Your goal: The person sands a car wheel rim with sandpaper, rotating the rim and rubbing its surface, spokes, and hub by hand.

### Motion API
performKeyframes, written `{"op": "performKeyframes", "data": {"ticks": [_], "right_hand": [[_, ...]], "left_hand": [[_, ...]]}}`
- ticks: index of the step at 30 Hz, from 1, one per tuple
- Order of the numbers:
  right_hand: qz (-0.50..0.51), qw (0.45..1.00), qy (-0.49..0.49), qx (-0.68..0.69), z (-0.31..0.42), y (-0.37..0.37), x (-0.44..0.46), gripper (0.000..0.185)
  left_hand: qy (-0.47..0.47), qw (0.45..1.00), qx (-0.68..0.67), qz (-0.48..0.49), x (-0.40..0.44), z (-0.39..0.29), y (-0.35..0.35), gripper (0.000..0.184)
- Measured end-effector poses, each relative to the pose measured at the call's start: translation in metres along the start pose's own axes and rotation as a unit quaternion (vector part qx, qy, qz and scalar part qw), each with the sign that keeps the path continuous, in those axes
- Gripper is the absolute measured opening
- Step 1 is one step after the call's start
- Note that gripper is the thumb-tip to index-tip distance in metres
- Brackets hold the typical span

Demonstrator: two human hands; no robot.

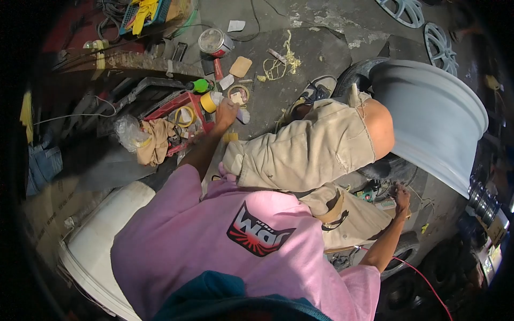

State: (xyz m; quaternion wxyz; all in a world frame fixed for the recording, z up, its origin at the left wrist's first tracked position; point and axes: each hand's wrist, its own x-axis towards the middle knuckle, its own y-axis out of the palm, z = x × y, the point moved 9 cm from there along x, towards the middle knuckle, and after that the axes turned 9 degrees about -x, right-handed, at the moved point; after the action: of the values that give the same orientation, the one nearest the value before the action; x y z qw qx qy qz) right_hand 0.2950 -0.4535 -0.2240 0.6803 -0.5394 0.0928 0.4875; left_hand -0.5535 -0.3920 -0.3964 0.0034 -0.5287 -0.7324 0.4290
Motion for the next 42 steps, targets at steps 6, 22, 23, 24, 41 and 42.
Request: {"op": "performKeyframes", "data": {"ticks": [6,22,23,24,41,42], "right_hand": [[0.005,1.000,-0.023,-0.016,-0.013,-0.001,0.012,0.025],[-0.023,0.997,-0.045,0.062,-0.029,0.004,0.033,0.024],[-0.031,0.998,-0.036,0.046,-0.022,0.004,0.026,0.023],[-0.036,0.997,-0.035,0.050,-0.018,0.004,0.023,0.023],[-0.087,0.989,-0.063,-0.105,-0.044,-0.007,0.056,0.035],[-0.086,0.989,-0.057,-0.104,-0.040,-0.007,0.050,0.035]], "left_hand": [[0.101,0.990,0.088,-0.037,0.035,-0.066,-0.016,0.030],[0.144,0.959,0.237,0.056,0.107,-0.073,0.046,0.039],[0.142,0.955,0.254,0.048,0.106,-0.075,0.045,0.036],[0.139,0.951,0.272,0.042,0.107,-0.076,0.044,0.032],[0.189,0.960,0.171,0.118,0.097,-0.081,0.007,0.019],[0.190,0.958,0.174,0.123,0.105,-0.062,0.012,0.019]]}}
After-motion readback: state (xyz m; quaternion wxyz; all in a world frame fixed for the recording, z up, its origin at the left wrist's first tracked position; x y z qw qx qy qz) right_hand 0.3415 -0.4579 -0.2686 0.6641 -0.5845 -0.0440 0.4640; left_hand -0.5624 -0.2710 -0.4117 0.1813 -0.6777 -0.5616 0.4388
